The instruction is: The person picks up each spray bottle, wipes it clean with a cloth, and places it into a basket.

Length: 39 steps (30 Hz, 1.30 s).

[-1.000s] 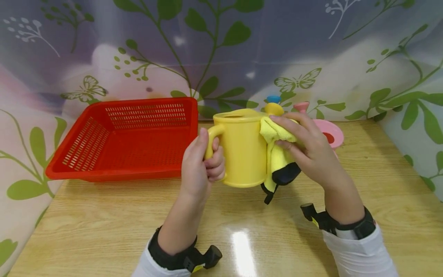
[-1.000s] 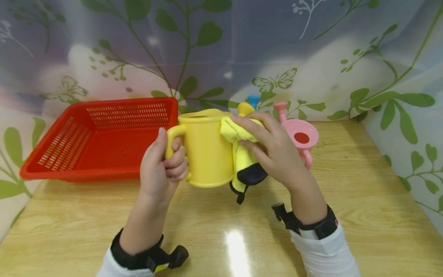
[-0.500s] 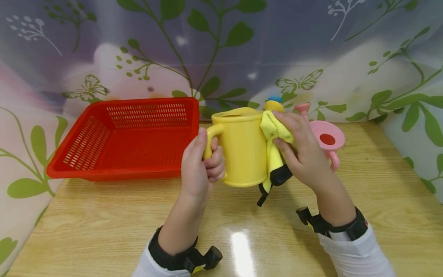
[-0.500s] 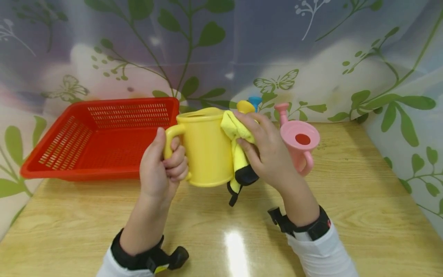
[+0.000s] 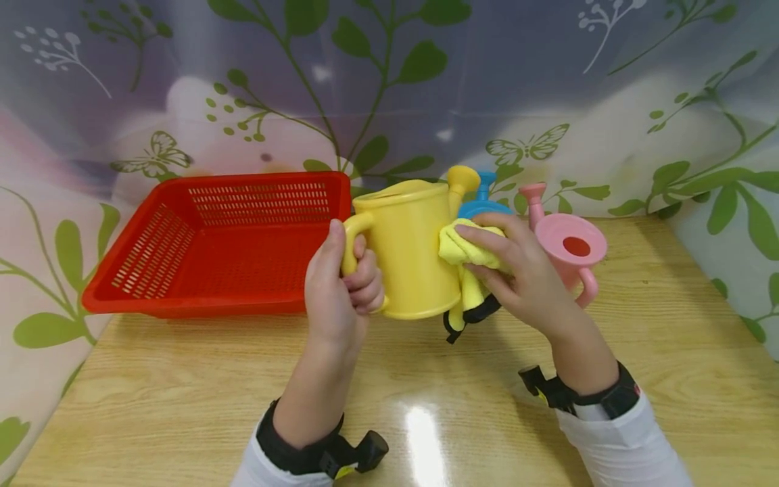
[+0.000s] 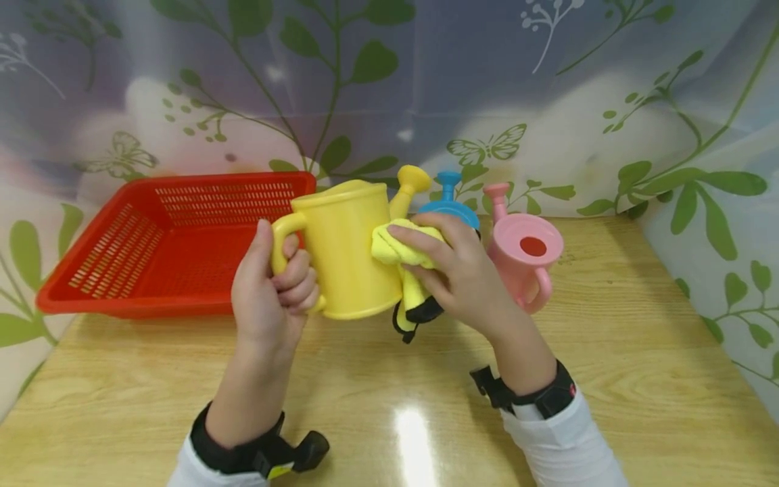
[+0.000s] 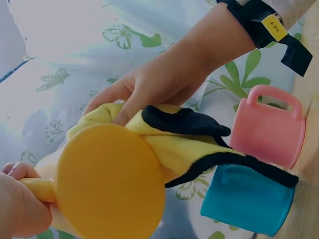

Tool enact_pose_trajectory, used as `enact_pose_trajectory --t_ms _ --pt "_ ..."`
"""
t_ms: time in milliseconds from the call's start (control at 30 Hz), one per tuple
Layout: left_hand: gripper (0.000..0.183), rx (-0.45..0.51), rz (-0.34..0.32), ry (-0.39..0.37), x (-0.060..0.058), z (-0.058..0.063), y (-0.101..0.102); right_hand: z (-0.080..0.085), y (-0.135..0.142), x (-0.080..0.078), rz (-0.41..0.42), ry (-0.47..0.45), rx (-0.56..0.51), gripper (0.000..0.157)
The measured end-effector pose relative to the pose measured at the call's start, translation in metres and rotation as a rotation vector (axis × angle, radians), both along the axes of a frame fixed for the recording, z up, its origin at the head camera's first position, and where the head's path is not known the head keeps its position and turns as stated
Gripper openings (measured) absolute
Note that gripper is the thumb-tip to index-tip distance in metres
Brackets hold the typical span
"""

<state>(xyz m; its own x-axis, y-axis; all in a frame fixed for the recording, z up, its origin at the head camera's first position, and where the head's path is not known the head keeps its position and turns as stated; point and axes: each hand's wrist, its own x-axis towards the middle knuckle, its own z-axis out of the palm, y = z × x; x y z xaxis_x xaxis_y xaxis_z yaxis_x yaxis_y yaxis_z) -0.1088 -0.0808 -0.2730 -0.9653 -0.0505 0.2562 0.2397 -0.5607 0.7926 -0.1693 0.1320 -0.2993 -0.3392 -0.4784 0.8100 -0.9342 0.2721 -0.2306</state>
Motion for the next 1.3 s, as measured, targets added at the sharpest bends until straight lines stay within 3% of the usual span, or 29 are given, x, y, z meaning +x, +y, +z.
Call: enact_pose_trajectory --t_ms 233,633,867,1300 --pt "0.036 0.026 0.029 0.001 -0.001 0.0 -0.001 -0.001 0.006 -0.006 0.12 0.071 -0.011 0.028" --pt "0.037 0.07 0.092 -0.003 -0.002 0.002 -0.007 -0.002 0.015 -0.01 0.253 0.115 0.129 0.021" --pt "0.037 0.053 0.071 0.009 -0.003 0.001 -0.008 0.001 0.019 -0.01 0.253 0.134 0.184 0.025" --pt "0.037 0.059 0.029 0.026 -0.002 0.002 -0.005 0.0 0.018 -0.009 0.195 0.065 0.125 0.03"
